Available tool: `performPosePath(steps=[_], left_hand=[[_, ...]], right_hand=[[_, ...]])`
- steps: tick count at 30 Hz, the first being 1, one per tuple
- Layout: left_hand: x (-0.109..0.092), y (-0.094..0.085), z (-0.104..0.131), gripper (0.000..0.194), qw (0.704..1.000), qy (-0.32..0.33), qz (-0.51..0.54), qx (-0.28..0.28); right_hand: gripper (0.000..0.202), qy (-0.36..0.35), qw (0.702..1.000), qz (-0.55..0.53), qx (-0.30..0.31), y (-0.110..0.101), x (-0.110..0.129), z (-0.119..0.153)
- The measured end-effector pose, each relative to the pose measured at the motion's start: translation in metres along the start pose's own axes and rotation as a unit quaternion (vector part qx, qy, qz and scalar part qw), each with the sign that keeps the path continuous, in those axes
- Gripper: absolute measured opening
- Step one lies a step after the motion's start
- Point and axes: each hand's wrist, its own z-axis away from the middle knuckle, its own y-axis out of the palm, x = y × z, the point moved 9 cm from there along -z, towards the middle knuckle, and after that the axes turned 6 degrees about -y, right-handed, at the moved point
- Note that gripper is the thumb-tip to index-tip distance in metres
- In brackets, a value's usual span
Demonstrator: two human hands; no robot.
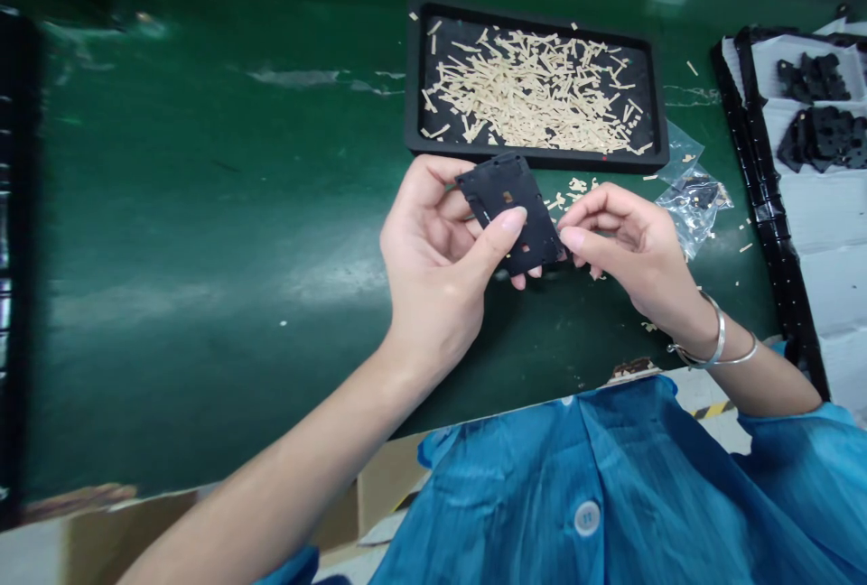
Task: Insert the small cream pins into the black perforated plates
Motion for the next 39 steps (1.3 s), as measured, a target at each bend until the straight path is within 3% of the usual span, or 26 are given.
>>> performPosePath(steps=[10,17,30,39], left_hand=[[0.010,-0.001,0.004,0.028,0.997,-0.068,0.018,-0.010],[0.027,0.001,0.001,0.024,0.991,-0.129,0.019,0.034],[0.018,-0.005,0.005,0.023,0.990,-0.125,0.032,-0.050],[0.017,-0.006,0.006,0.024,0.992,-0.120,-0.006,-0.049]], right_hand=[[0.014,0.003,1.000,-0.006,0.009,0.002,-0.002,-0.004],[0.011,-0.023,0.999,-0.020,-0.010,-0.008,-0.001,-0.008],[0.022,-0.025,0.999,-0.007,0.031,-0.003,-0.003,-0.009],[0.017,-0.040,0.999,-0.019,0.019,-0.006,-0.004,-0.009]])
